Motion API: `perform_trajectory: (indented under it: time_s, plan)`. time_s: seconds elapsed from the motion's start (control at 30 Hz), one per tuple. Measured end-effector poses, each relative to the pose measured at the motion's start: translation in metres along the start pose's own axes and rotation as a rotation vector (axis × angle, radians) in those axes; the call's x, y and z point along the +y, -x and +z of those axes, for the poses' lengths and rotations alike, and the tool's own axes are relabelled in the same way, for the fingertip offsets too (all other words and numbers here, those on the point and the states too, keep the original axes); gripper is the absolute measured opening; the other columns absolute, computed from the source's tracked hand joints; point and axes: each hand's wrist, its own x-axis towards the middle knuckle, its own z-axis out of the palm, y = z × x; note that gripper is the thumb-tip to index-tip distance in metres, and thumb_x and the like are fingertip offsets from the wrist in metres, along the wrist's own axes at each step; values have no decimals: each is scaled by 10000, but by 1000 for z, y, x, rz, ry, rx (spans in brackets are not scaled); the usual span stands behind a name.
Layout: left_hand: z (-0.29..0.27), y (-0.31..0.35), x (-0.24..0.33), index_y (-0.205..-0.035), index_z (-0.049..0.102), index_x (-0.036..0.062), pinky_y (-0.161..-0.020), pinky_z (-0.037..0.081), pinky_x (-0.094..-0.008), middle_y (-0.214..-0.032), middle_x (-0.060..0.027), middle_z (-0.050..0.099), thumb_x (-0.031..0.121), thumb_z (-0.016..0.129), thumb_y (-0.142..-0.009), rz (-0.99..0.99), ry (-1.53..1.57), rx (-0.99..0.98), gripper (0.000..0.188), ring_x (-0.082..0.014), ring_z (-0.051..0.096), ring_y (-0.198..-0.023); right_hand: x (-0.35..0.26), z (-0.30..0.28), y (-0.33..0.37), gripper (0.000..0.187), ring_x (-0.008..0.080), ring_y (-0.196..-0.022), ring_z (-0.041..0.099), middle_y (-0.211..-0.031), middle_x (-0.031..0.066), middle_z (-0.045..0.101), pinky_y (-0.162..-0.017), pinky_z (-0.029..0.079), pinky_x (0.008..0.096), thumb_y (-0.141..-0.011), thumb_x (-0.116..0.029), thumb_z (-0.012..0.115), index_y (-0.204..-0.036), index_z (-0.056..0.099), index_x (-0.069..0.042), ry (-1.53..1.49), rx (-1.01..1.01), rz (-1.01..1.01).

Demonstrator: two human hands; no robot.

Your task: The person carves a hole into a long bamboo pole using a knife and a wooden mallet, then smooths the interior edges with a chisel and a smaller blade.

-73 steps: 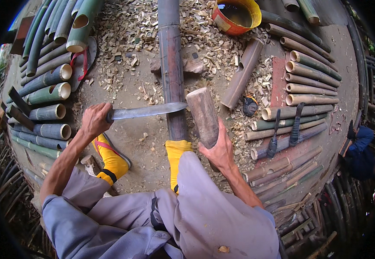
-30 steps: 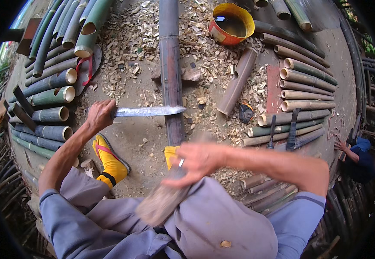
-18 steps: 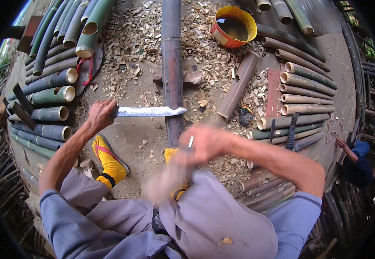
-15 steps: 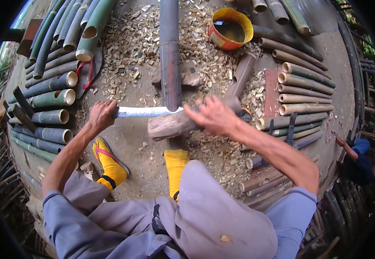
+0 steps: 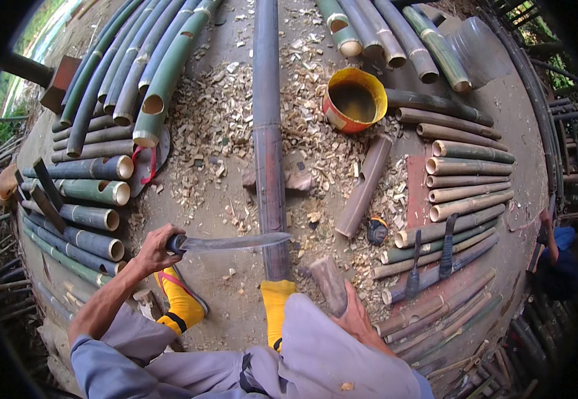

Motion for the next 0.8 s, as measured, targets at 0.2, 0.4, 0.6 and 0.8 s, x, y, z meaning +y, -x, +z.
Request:
perform_trajectory:
  time_s: [0.2,0.4,0.6,0.8]
  plan:
    - [-22,-40,-27,-944,562,93,-639,493,-432,-788,-150,631,231,712,-606,-137,-223,-87,395,-357,624,-717,-11,-16,-1,977,456,-1059,568,-1148,307,561,-897,472,458,-692,-235,796,-1471,228,-70,3,-79,33]
    - [-23,-72,-28,-814,605,72,-630,492,-457,-651,-157,617,285,710,-638,-282,-317,-159,296,-369,621,-656,-17,-11,-2,1012,461,-1117,546,-1208,318,538,-936,459,459,-680,-194,792,-1488,194,-85,-40,-61,20]
    - [-31,-80,-22,-782,609,53,-608,475,-434,-616,-165,585,240,685,-649,-265,-363,-162,242,-357,610,-621,-23,-13,-8,1008,445,-1154,532,-1253,304,523,-962,453,457,-666,-166,787,-1484,203,-79,-72,-44,-40]
    - [-30,-86,-18,-774,617,46,-621,489,-446,-631,-174,598,209,673,-645,-237,-428,-141,214,-368,614,-639,-65,-40,-28,1005,425,-1171,526,-1287,291,502,-979,447,433,-656,-145,785,-1481,217,-73,-34,-5,-99]
